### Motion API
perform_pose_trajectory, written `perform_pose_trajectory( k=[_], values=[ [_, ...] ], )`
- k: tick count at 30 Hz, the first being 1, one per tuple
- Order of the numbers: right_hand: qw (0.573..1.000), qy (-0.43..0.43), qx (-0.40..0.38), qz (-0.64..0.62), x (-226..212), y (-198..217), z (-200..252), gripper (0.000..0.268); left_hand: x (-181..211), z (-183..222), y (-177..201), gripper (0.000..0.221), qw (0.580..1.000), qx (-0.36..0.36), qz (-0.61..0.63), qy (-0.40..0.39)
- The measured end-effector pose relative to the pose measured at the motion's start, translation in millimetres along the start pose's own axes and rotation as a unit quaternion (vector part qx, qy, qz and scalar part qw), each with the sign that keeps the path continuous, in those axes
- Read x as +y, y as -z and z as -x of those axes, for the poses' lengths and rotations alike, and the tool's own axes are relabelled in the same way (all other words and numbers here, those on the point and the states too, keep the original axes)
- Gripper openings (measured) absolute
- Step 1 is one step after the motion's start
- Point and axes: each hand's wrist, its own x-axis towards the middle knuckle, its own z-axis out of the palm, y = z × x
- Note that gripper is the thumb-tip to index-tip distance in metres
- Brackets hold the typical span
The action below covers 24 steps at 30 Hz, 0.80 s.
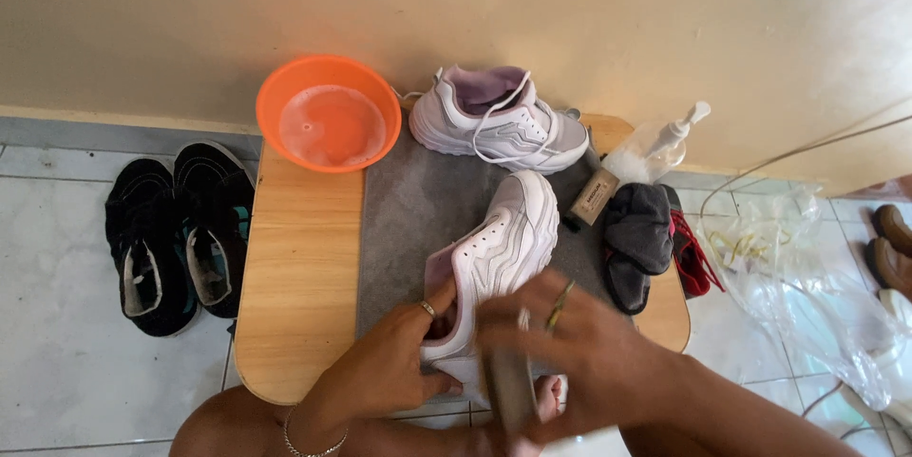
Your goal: Cleaning a white sneaker using a brush and soapy water.
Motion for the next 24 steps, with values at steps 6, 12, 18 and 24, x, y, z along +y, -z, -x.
perform_pose_trajectory(
  k=[6, 12, 18, 24],
  values=[
    [0.963, -0.156, 0.196, 0.099, 25.3, -26.5, 3.5, 0.094, -37.9, 1.6, -16.9, 0.067, 0.997, 0.049, -0.061, -0.014],
    [0.993, 0.038, 0.080, 0.071, 8.1, -17.8, 1.9, 0.074, -4.2, -2.0, -1.2, 0.118, 1.000, 0.010, -0.008, -0.015],
    [0.998, -0.023, 0.055, 0.008, -12.5, -12.6, -5.9, 0.071, -7.5, 2.3, -2.1, 0.127, 0.999, 0.019, -0.010, -0.046],
    [0.962, -0.161, 0.178, 0.133, 23.1, -25.8, 9.5, 0.083, -14.3, 2.6, -8.1, 0.126, 0.996, 0.049, -0.020, -0.070]
  ],
)
